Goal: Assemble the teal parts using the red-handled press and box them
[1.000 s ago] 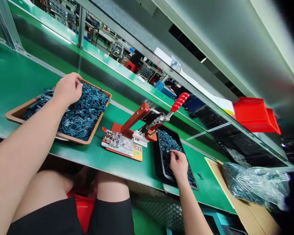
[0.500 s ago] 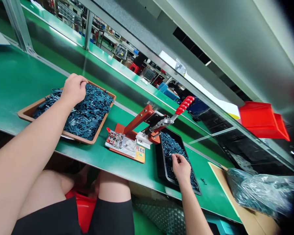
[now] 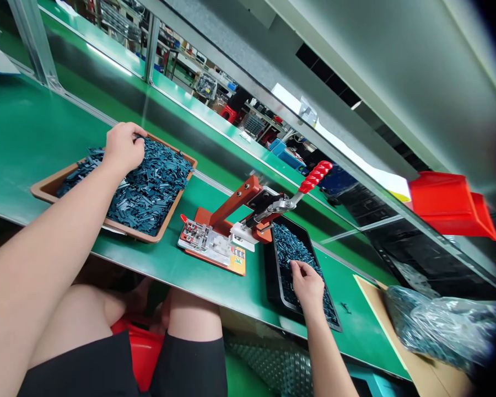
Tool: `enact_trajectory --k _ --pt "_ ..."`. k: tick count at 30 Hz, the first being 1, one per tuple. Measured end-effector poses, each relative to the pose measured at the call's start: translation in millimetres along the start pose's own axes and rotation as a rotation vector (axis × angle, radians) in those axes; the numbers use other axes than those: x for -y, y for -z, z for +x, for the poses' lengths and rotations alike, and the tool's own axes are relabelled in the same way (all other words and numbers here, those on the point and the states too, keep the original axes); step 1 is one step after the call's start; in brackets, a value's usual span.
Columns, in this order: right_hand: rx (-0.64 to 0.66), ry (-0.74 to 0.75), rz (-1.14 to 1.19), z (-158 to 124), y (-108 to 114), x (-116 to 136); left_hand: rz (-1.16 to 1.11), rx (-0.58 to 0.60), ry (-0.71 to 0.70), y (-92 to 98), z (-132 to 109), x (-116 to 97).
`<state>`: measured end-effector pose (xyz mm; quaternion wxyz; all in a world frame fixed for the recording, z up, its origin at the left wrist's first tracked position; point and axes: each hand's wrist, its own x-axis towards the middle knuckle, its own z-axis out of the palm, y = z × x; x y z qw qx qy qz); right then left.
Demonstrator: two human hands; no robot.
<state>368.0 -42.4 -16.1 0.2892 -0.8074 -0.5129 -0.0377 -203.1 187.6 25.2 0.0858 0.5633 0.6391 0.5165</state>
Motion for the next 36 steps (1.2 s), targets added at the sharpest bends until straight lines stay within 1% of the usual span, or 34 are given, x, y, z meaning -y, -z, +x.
enact_trajectory --k 4,7,9,12,17,22,25,27,29,31,34,36 --pt "0.046 0.107 0.011 1.3 -3.9 -2.0 -0.11 0.048 0.057 -2.1 -0.4 0.2" --pt "0.081 0.194 -0.018 1.0 -6.2 -1.7 -0.108 0.038 0.025 -4.3 0.1 3.6" --pt "0.097 0.214 -0.031 0.6 -6.9 -1.9 -0.071 0.012 -0.012 -4.8 0.4 5.8" --pt "0.115 0.212 -0.036 0.9 -7.2 -4.2 -0.043 -0.017 -0.035 -3.5 0.6 5.6" --pt "0.122 0.216 -0.032 2.4 -7.7 -9.0 -0.035 -0.012 -0.001 -0.8 1.5 0.2" --pt "0.061 0.215 -0.04 3.2 -7.3 -9.1 -0.037 0.007 0.027 -0.4 0.3 -2.6" --pt "0.025 0.191 -0.033 3.0 -6.3 -9.7 -0.016 0.021 0.034 1.1 -1.4 -4.0" --pt "0.007 0.164 -0.027 2.4 -5.8 -10.5 0.003 0.01 0.023 2.2 -1.7 -4.1" --pt "-0.002 0.135 -0.02 1.7 -5.7 -10.7 0.014 -0.033 0.015 2.3 -0.8 -2.4" --pt "0.006 0.133 -0.014 1.0 -6.3 -9.5 -0.027 -0.068 0.028 0.9 0.9 1.2" --pt "0.038 0.186 -0.02 0.6 -7.8 -6.3 -0.108 -0.066 0.064 -2.4 3.5 7.8" --pt "0.058 0.213 -0.03 0.8 -8.5 -4.9 -0.074 -0.076 0.055 -3.3 4.3 10.3"
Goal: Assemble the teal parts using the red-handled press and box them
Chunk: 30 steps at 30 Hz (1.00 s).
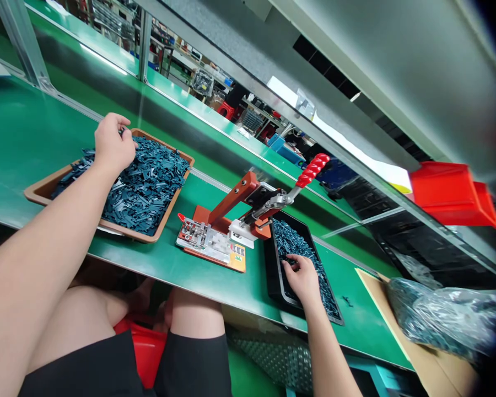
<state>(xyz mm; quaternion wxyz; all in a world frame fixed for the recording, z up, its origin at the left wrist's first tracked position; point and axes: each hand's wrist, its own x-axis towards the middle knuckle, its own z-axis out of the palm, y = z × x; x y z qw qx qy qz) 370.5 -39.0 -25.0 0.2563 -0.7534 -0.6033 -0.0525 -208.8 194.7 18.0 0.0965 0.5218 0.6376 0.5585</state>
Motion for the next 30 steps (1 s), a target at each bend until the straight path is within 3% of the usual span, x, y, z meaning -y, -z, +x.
enact_trajectory --k 4,9,17,25,30 --pt "0.032 -0.003 -0.006 0.6 -0.6 -1.8 0.113 -0.025 -0.017 2.6 -0.7 -3.4" --pt "0.031 -0.026 0.019 0.3 -1.5 -6.7 0.096 0.025 0.025 6.0 -3.1 -12.2" --pt "-0.095 -0.014 -0.046 0.5 1.5 -5.7 0.14 0.044 -0.122 4.0 -2.4 -6.6" --pt "-0.176 0.055 -0.021 0.4 8.5 4.2 0.115 0.061 -0.072 3.3 -3.9 -8.2" --pt "-0.13 -0.098 0.036 -2.1 9.1 7.7 0.101 0.037 -0.081 2.1 -1.6 -5.1"
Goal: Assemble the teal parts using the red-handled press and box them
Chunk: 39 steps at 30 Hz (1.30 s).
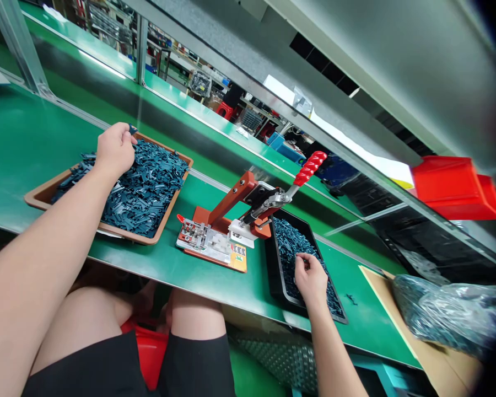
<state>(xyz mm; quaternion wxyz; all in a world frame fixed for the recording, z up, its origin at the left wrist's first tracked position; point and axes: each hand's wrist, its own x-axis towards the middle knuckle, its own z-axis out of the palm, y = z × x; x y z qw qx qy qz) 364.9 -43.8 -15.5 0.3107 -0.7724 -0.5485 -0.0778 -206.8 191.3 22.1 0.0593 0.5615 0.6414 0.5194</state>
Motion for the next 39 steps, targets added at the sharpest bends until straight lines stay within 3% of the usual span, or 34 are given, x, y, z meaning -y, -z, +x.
enact_trajectory --k 4,12,23,31,39 --pt "0.017 -0.048 0.043 -0.9 -1.4 -0.3 -0.052 0.056 0.028 0.6 -1.3 -2.5" --pt "0.026 0.068 0.013 2.0 -1.5 -2.4 0.023 0.157 0.027 9.7 -11.2 -16.0" --pt "0.097 -0.016 0.028 0.6 -0.4 5.3 0.132 0.082 0.032 5.2 -6.7 -9.2" --pt "0.102 -0.105 0.018 -0.6 3.7 20.7 0.121 0.191 0.016 4.7 -8.4 -13.4" --pt "0.093 -0.096 -0.016 -2.7 7.8 29.7 0.162 0.206 0.066 3.4 -7.2 -13.2"
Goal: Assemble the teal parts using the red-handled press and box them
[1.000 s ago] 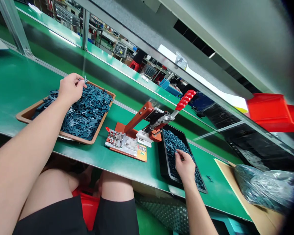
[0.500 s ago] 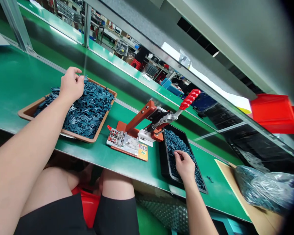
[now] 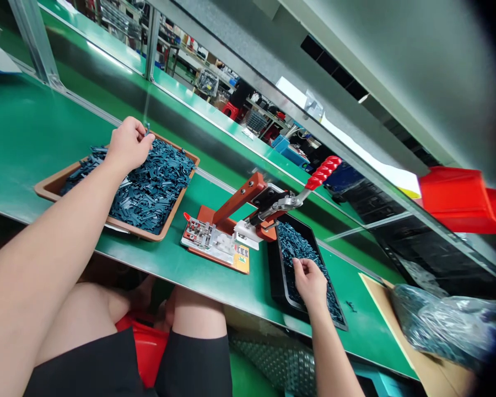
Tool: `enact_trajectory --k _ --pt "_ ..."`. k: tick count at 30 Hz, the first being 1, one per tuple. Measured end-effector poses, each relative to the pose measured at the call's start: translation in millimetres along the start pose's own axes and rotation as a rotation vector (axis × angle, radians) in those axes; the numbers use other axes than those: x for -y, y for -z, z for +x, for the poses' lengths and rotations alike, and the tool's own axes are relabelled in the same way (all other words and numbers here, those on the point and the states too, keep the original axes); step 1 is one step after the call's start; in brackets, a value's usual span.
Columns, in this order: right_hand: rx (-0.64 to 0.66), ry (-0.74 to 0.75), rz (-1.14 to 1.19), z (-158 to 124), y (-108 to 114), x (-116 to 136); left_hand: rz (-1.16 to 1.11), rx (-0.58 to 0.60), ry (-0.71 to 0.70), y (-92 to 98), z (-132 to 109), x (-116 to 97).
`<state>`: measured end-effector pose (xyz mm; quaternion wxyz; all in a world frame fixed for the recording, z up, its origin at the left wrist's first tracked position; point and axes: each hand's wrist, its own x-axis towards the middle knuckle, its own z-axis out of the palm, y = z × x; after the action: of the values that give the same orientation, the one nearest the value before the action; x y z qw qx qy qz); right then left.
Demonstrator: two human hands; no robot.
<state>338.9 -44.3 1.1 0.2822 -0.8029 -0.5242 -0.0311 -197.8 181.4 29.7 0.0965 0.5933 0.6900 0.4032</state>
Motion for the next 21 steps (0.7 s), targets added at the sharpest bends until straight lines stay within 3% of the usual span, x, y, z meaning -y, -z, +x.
enact_trajectory --k 21 --pt "0.021 -0.017 0.044 0.6 -2.7 -4.0 0.034 -0.043 -0.013 8.1 -6.0 -6.0"
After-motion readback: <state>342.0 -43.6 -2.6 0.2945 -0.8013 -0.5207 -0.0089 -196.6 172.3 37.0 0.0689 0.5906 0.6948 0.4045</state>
